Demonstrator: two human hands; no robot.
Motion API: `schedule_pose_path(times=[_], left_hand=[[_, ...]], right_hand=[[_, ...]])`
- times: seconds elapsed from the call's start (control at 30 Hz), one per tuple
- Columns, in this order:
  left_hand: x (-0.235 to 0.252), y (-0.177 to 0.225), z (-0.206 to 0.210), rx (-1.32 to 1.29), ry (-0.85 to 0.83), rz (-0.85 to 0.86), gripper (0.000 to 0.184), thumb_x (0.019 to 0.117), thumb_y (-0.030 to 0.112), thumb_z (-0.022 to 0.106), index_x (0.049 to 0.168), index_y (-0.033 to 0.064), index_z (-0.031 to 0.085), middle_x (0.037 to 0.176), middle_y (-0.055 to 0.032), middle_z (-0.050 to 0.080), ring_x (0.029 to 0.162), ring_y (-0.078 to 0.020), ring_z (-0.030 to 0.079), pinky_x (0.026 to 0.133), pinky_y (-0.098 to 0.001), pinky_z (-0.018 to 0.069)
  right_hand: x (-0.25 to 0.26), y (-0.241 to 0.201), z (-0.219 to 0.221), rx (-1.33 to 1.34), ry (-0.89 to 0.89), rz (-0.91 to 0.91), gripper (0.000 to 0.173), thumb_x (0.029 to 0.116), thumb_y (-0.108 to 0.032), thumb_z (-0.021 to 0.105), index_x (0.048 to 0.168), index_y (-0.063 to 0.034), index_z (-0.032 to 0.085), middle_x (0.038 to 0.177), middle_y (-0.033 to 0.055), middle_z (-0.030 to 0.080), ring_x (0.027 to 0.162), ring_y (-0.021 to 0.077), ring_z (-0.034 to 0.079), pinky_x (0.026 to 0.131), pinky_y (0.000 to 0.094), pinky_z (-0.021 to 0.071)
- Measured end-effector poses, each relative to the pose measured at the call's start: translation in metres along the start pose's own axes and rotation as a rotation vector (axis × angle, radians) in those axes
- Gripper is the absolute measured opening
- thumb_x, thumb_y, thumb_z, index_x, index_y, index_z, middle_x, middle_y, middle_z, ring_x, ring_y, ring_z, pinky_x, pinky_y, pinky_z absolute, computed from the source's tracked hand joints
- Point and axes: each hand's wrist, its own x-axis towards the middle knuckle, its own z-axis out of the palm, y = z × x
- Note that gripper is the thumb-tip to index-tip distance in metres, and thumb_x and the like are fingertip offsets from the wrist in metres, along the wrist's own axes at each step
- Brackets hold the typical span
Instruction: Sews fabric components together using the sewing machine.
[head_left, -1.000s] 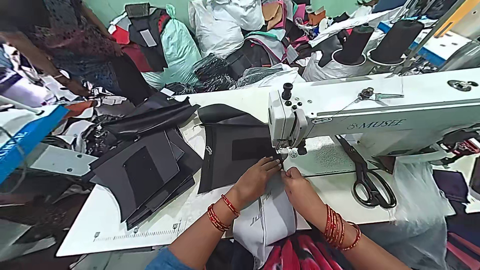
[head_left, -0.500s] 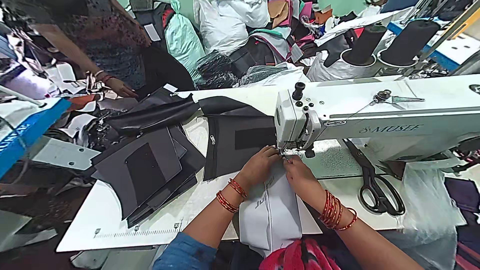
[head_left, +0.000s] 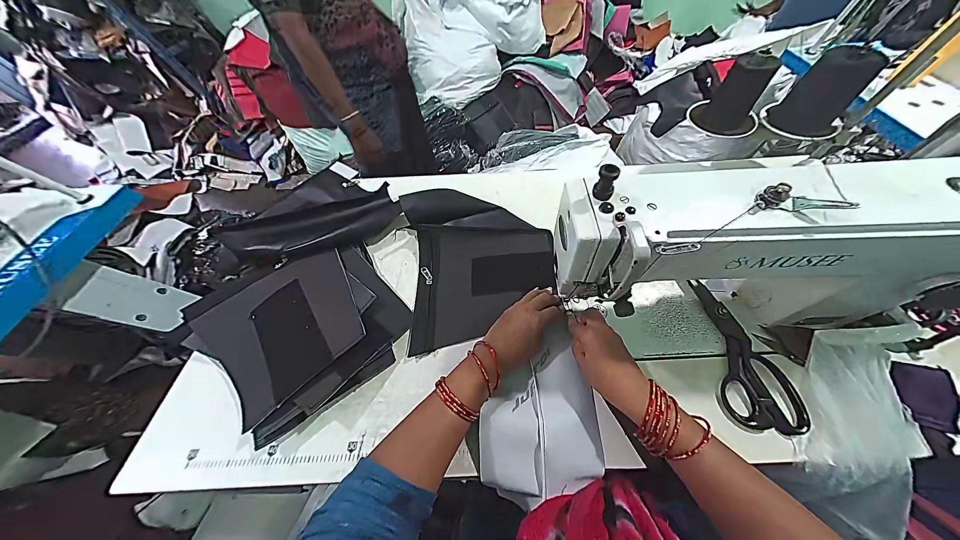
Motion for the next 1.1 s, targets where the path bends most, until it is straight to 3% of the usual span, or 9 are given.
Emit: schedule_pose_path(times=[0.43, 0.57, 0.77, 0.9, 0.97, 1.1], left_hand=[[0.004, -0.001, -0.003, -0.019, -0.042, -0.057, 0.037, 0.0902, -0.015, 0.049, 0.119, -0.0059, 0.072, 0.131, -0.0234, 0.067, 0.134, -0.0383, 0.057, 0.117, -0.0453, 0.0403], [-0.001, -0.001, 0.002, 0.044, 0.010, 0.002, 0.032, 0.0916, -0.013, 0.051, 0.114, -0.0078, 0.073, 0.124, -0.0252, 0.069, 0.124, -0.0423, 0.063, 0.106, -0.0503, 0.0490], [-0.004, 0.006, -0.005, 0.155, -0.074, 0.034, 0.030, 0.0950, -0.009, 0.050, 0.118, -0.0091, 0.070, 0.127, -0.0265, 0.068, 0.126, -0.0426, 0.063, 0.107, -0.0509, 0.0499], [0.004, 0.035, -0.018, 0.183, -0.335, -0.155, 0.050, 0.0952, -0.005, 0.050, 0.144, 0.0011, 0.056, 0.143, -0.0264, 0.057, 0.142, -0.0413, 0.047, 0.116, -0.0495, 0.0398], [0.004, 0.045, -0.017, 0.157, -0.369, -0.239, 0.050, 0.0977, 0.003, 0.049, 0.147, 0.0021, 0.053, 0.151, -0.0249, 0.050, 0.149, -0.0393, 0.038, 0.121, -0.0480, 0.0324], [-0.011, 0.042, 0.000, 0.134, -0.238, -0.205, 0.052, 0.0970, 0.019, 0.050, 0.145, -0.0018, 0.055, 0.151, -0.0267, 0.049, 0.150, -0.0416, 0.034, 0.126, -0.0476, 0.0231]], right_hand=[[0.004, -0.002, 0.002, -0.011, 0.050, 0.006, 0.038, 0.1027, 0.002, 0.043, 0.138, 0.0081, 0.057, 0.135, 0.0287, 0.056, 0.123, 0.0368, 0.059, 0.103, 0.0423, 0.0488], [-0.003, 0.002, 0.007, 0.029, 0.118, -0.032, 0.036, 0.1025, 0.000, 0.045, 0.133, 0.0089, 0.061, 0.131, 0.0281, 0.060, 0.120, 0.0359, 0.062, 0.102, 0.0422, 0.0498], [-0.012, 0.005, 0.011, 0.072, 0.127, -0.062, 0.036, 0.1017, 0.001, 0.046, 0.133, 0.0105, 0.060, 0.134, 0.0288, 0.058, 0.122, 0.0364, 0.061, 0.104, 0.0413, 0.0491], [-0.012, 0.007, 0.008, 0.088, 0.097, -0.060, 0.035, 0.0999, 0.003, 0.047, 0.130, 0.0106, 0.061, 0.137, 0.0288, 0.056, 0.125, 0.0360, 0.059, 0.106, 0.0420, 0.0475], [-0.012, 0.009, 0.008, 0.102, 0.125, -0.086, 0.033, 0.1013, 0.001, 0.046, 0.128, 0.0108, 0.063, 0.134, 0.0294, 0.058, 0.123, 0.0368, 0.060, 0.105, 0.0423, 0.0481], [-0.012, 0.015, 0.013, 0.140, 0.163, -0.128, 0.033, 0.1023, -0.001, 0.047, 0.127, 0.0099, 0.065, 0.128, 0.0291, 0.061, 0.119, 0.0364, 0.062, 0.104, 0.0420, 0.0491]])
